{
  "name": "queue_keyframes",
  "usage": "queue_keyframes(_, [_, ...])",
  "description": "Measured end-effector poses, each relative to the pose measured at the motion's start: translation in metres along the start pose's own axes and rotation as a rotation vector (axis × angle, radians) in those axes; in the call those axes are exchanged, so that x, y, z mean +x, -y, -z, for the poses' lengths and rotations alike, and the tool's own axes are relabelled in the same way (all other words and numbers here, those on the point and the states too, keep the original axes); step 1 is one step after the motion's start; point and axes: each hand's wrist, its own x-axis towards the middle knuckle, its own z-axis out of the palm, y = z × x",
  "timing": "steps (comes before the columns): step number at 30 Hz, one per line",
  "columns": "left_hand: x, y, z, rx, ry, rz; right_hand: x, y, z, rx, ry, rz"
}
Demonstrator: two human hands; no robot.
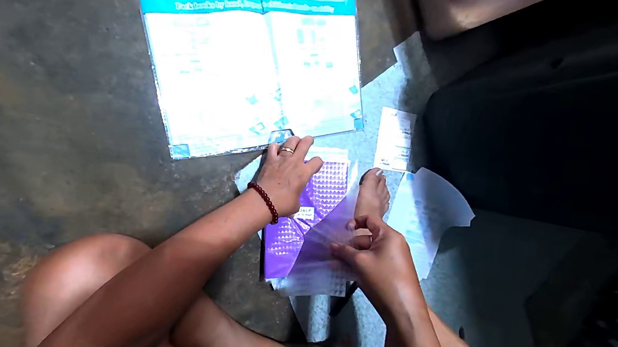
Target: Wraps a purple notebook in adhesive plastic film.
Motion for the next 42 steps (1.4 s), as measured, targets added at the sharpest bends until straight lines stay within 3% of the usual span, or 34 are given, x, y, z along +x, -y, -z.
queue_keyframes(13, [0.000,0.002,0.000,-0.027,-0.015,-0.016,0.003,0.008,0.011,0.325,0.073,-0.148])
queue_keyframes(22, [-0.007,0.000,0.010,-0.004,0.121,-0.016,-0.003,-0.012,0.010,0.015,0.096,-0.095])
queue_keyframes(31, [-0.020,-0.003,0.009,0.001,0.045,-0.196,-0.015,-0.006,0.008,-0.178,0.075,-0.074])
queue_keyframes(36, [-0.046,-0.025,0.004,0.151,0.370,0.035,-0.018,-0.012,0.012,-0.128,0.100,-0.049])
queue_keyframes(42, [-0.067,-0.026,-0.010,0.167,0.369,0.170,-0.021,-0.012,0.012,-0.140,0.105,-0.036])
